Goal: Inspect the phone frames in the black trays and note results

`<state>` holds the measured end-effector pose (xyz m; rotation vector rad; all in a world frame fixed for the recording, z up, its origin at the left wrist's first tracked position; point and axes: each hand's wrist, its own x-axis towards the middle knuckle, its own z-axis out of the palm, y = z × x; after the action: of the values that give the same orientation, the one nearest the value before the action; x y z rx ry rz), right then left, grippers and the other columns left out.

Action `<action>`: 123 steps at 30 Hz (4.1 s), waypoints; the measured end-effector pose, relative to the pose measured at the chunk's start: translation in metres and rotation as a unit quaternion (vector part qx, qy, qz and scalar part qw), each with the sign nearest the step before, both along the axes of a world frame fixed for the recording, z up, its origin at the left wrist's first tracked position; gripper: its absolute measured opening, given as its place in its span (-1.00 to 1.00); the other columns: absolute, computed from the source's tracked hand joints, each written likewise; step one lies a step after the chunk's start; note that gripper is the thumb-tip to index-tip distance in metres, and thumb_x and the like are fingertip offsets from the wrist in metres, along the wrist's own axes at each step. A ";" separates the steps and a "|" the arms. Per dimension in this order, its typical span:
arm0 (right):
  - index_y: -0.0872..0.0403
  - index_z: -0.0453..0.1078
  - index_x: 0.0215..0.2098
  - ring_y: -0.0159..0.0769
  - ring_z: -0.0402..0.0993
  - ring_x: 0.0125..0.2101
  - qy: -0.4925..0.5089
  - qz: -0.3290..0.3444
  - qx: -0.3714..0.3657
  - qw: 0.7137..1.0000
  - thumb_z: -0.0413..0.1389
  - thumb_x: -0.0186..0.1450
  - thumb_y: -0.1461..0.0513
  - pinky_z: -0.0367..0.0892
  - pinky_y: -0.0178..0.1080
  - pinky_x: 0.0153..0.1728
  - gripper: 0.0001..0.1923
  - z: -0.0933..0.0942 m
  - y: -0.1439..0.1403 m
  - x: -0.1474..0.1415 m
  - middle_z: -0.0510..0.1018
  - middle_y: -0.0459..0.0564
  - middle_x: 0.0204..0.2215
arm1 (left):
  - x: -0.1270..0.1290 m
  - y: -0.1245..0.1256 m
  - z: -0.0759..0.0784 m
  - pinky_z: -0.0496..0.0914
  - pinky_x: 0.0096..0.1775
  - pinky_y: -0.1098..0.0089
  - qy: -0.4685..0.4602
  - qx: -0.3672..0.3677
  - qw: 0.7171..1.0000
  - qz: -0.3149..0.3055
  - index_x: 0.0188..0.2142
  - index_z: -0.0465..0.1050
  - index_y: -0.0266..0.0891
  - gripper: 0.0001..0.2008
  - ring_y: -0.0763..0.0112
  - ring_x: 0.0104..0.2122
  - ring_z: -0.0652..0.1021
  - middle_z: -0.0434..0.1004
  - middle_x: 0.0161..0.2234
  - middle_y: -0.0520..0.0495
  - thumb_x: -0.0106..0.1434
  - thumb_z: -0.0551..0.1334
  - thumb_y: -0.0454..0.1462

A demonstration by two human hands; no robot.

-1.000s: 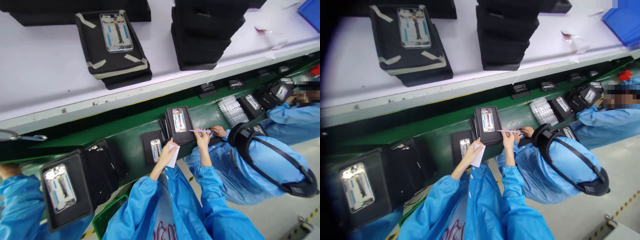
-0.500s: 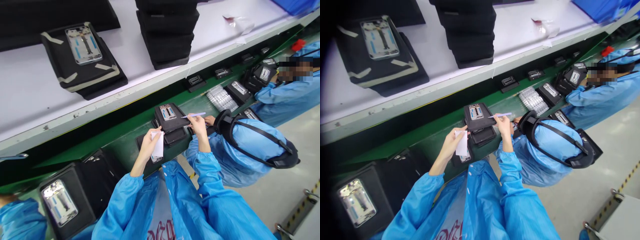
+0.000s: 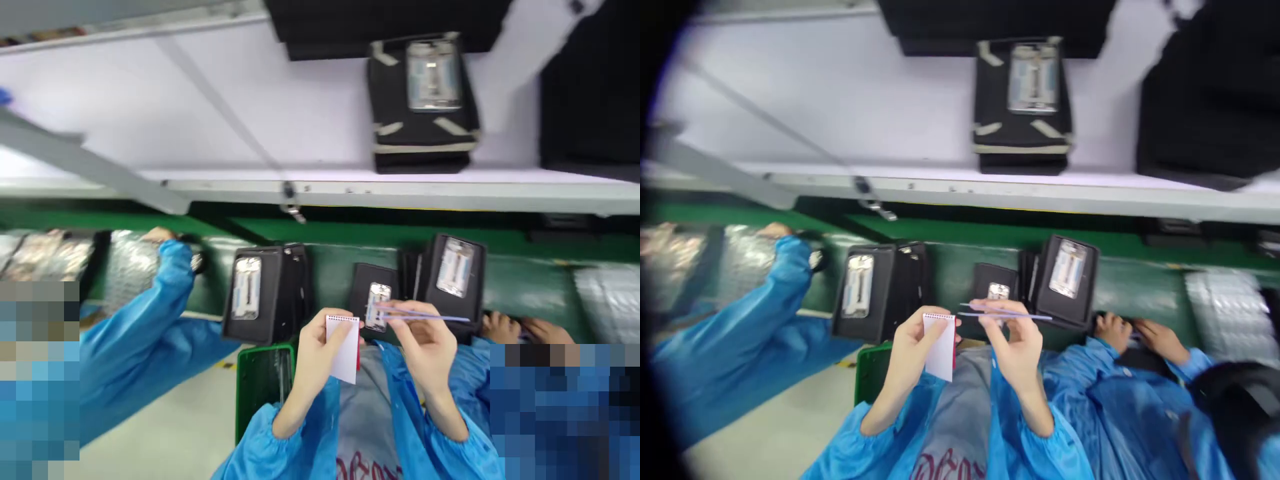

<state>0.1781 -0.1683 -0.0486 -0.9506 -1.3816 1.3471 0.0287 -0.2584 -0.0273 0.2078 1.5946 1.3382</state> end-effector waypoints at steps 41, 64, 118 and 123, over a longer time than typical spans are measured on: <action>0.01 0.67 0.12 -0.08 0.90 -0.14 0.048 0.363 0.180 0.913 0.38 0.39 0.53 0.85 -0.20 -0.15 -0.56 0.053 -0.030 -0.139 0.88 0.02 -0.10 | -0.091 -0.097 0.030 0.52 -0.39 0.64 0.257 0.136 0.933 0.211 -0.36 0.76 -0.15 -0.84 0.48 -0.50 0.73 0.79 -0.45 0.07 0.32 0.43 -0.39; 0.03 0.61 -0.19 -0.04 0.88 -0.28 -0.203 0.384 -0.086 0.897 0.51 0.30 -0.10 0.79 -0.13 -0.21 -0.58 -0.068 -0.044 -0.252 0.84 0.08 -0.30 | -0.122 -0.158 -0.092 0.65 0.11 0.23 0.386 -0.074 0.916 0.085 -0.13 0.66 -0.11 -0.78 0.11 0.15 0.76 0.59 0.42 -0.21 0.65 0.24 -0.20; -0.01 0.58 -0.20 -0.06 0.74 0.02 -0.172 0.012 -0.108 0.979 0.43 0.28 -0.16 0.62 -0.10 0.05 -0.57 -0.056 -0.042 -0.110 0.78 0.10 0.06 | -0.065 -0.111 -0.054 0.60 0.18 0.14 0.408 0.057 0.906 0.097 -0.15 0.70 -0.03 -0.89 0.11 0.17 0.62 0.38 0.42 -0.10 0.54 0.36 -0.25; 0.01 0.57 -0.19 -0.19 0.67 -0.20 -0.187 -0.169 -0.084 0.964 0.46 0.20 -0.24 0.58 -0.14 -0.08 -0.45 -0.053 0.025 0.016 0.72 -0.07 -0.24 | 0.027 -0.015 -0.078 0.49 0.38 -0.09 0.223 0.187 0.955 -0.050 -0.15 0.74 -0.09 -0.84 -0.10 0.43 0.45 0.34 0.47 -0.21 0.50 0.35 -0.34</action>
<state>0.1938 -0.1437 -0.1016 -1.5418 -1.3115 1.0693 0.0561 -0.2731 -0.1054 0.8635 1.6492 1.5794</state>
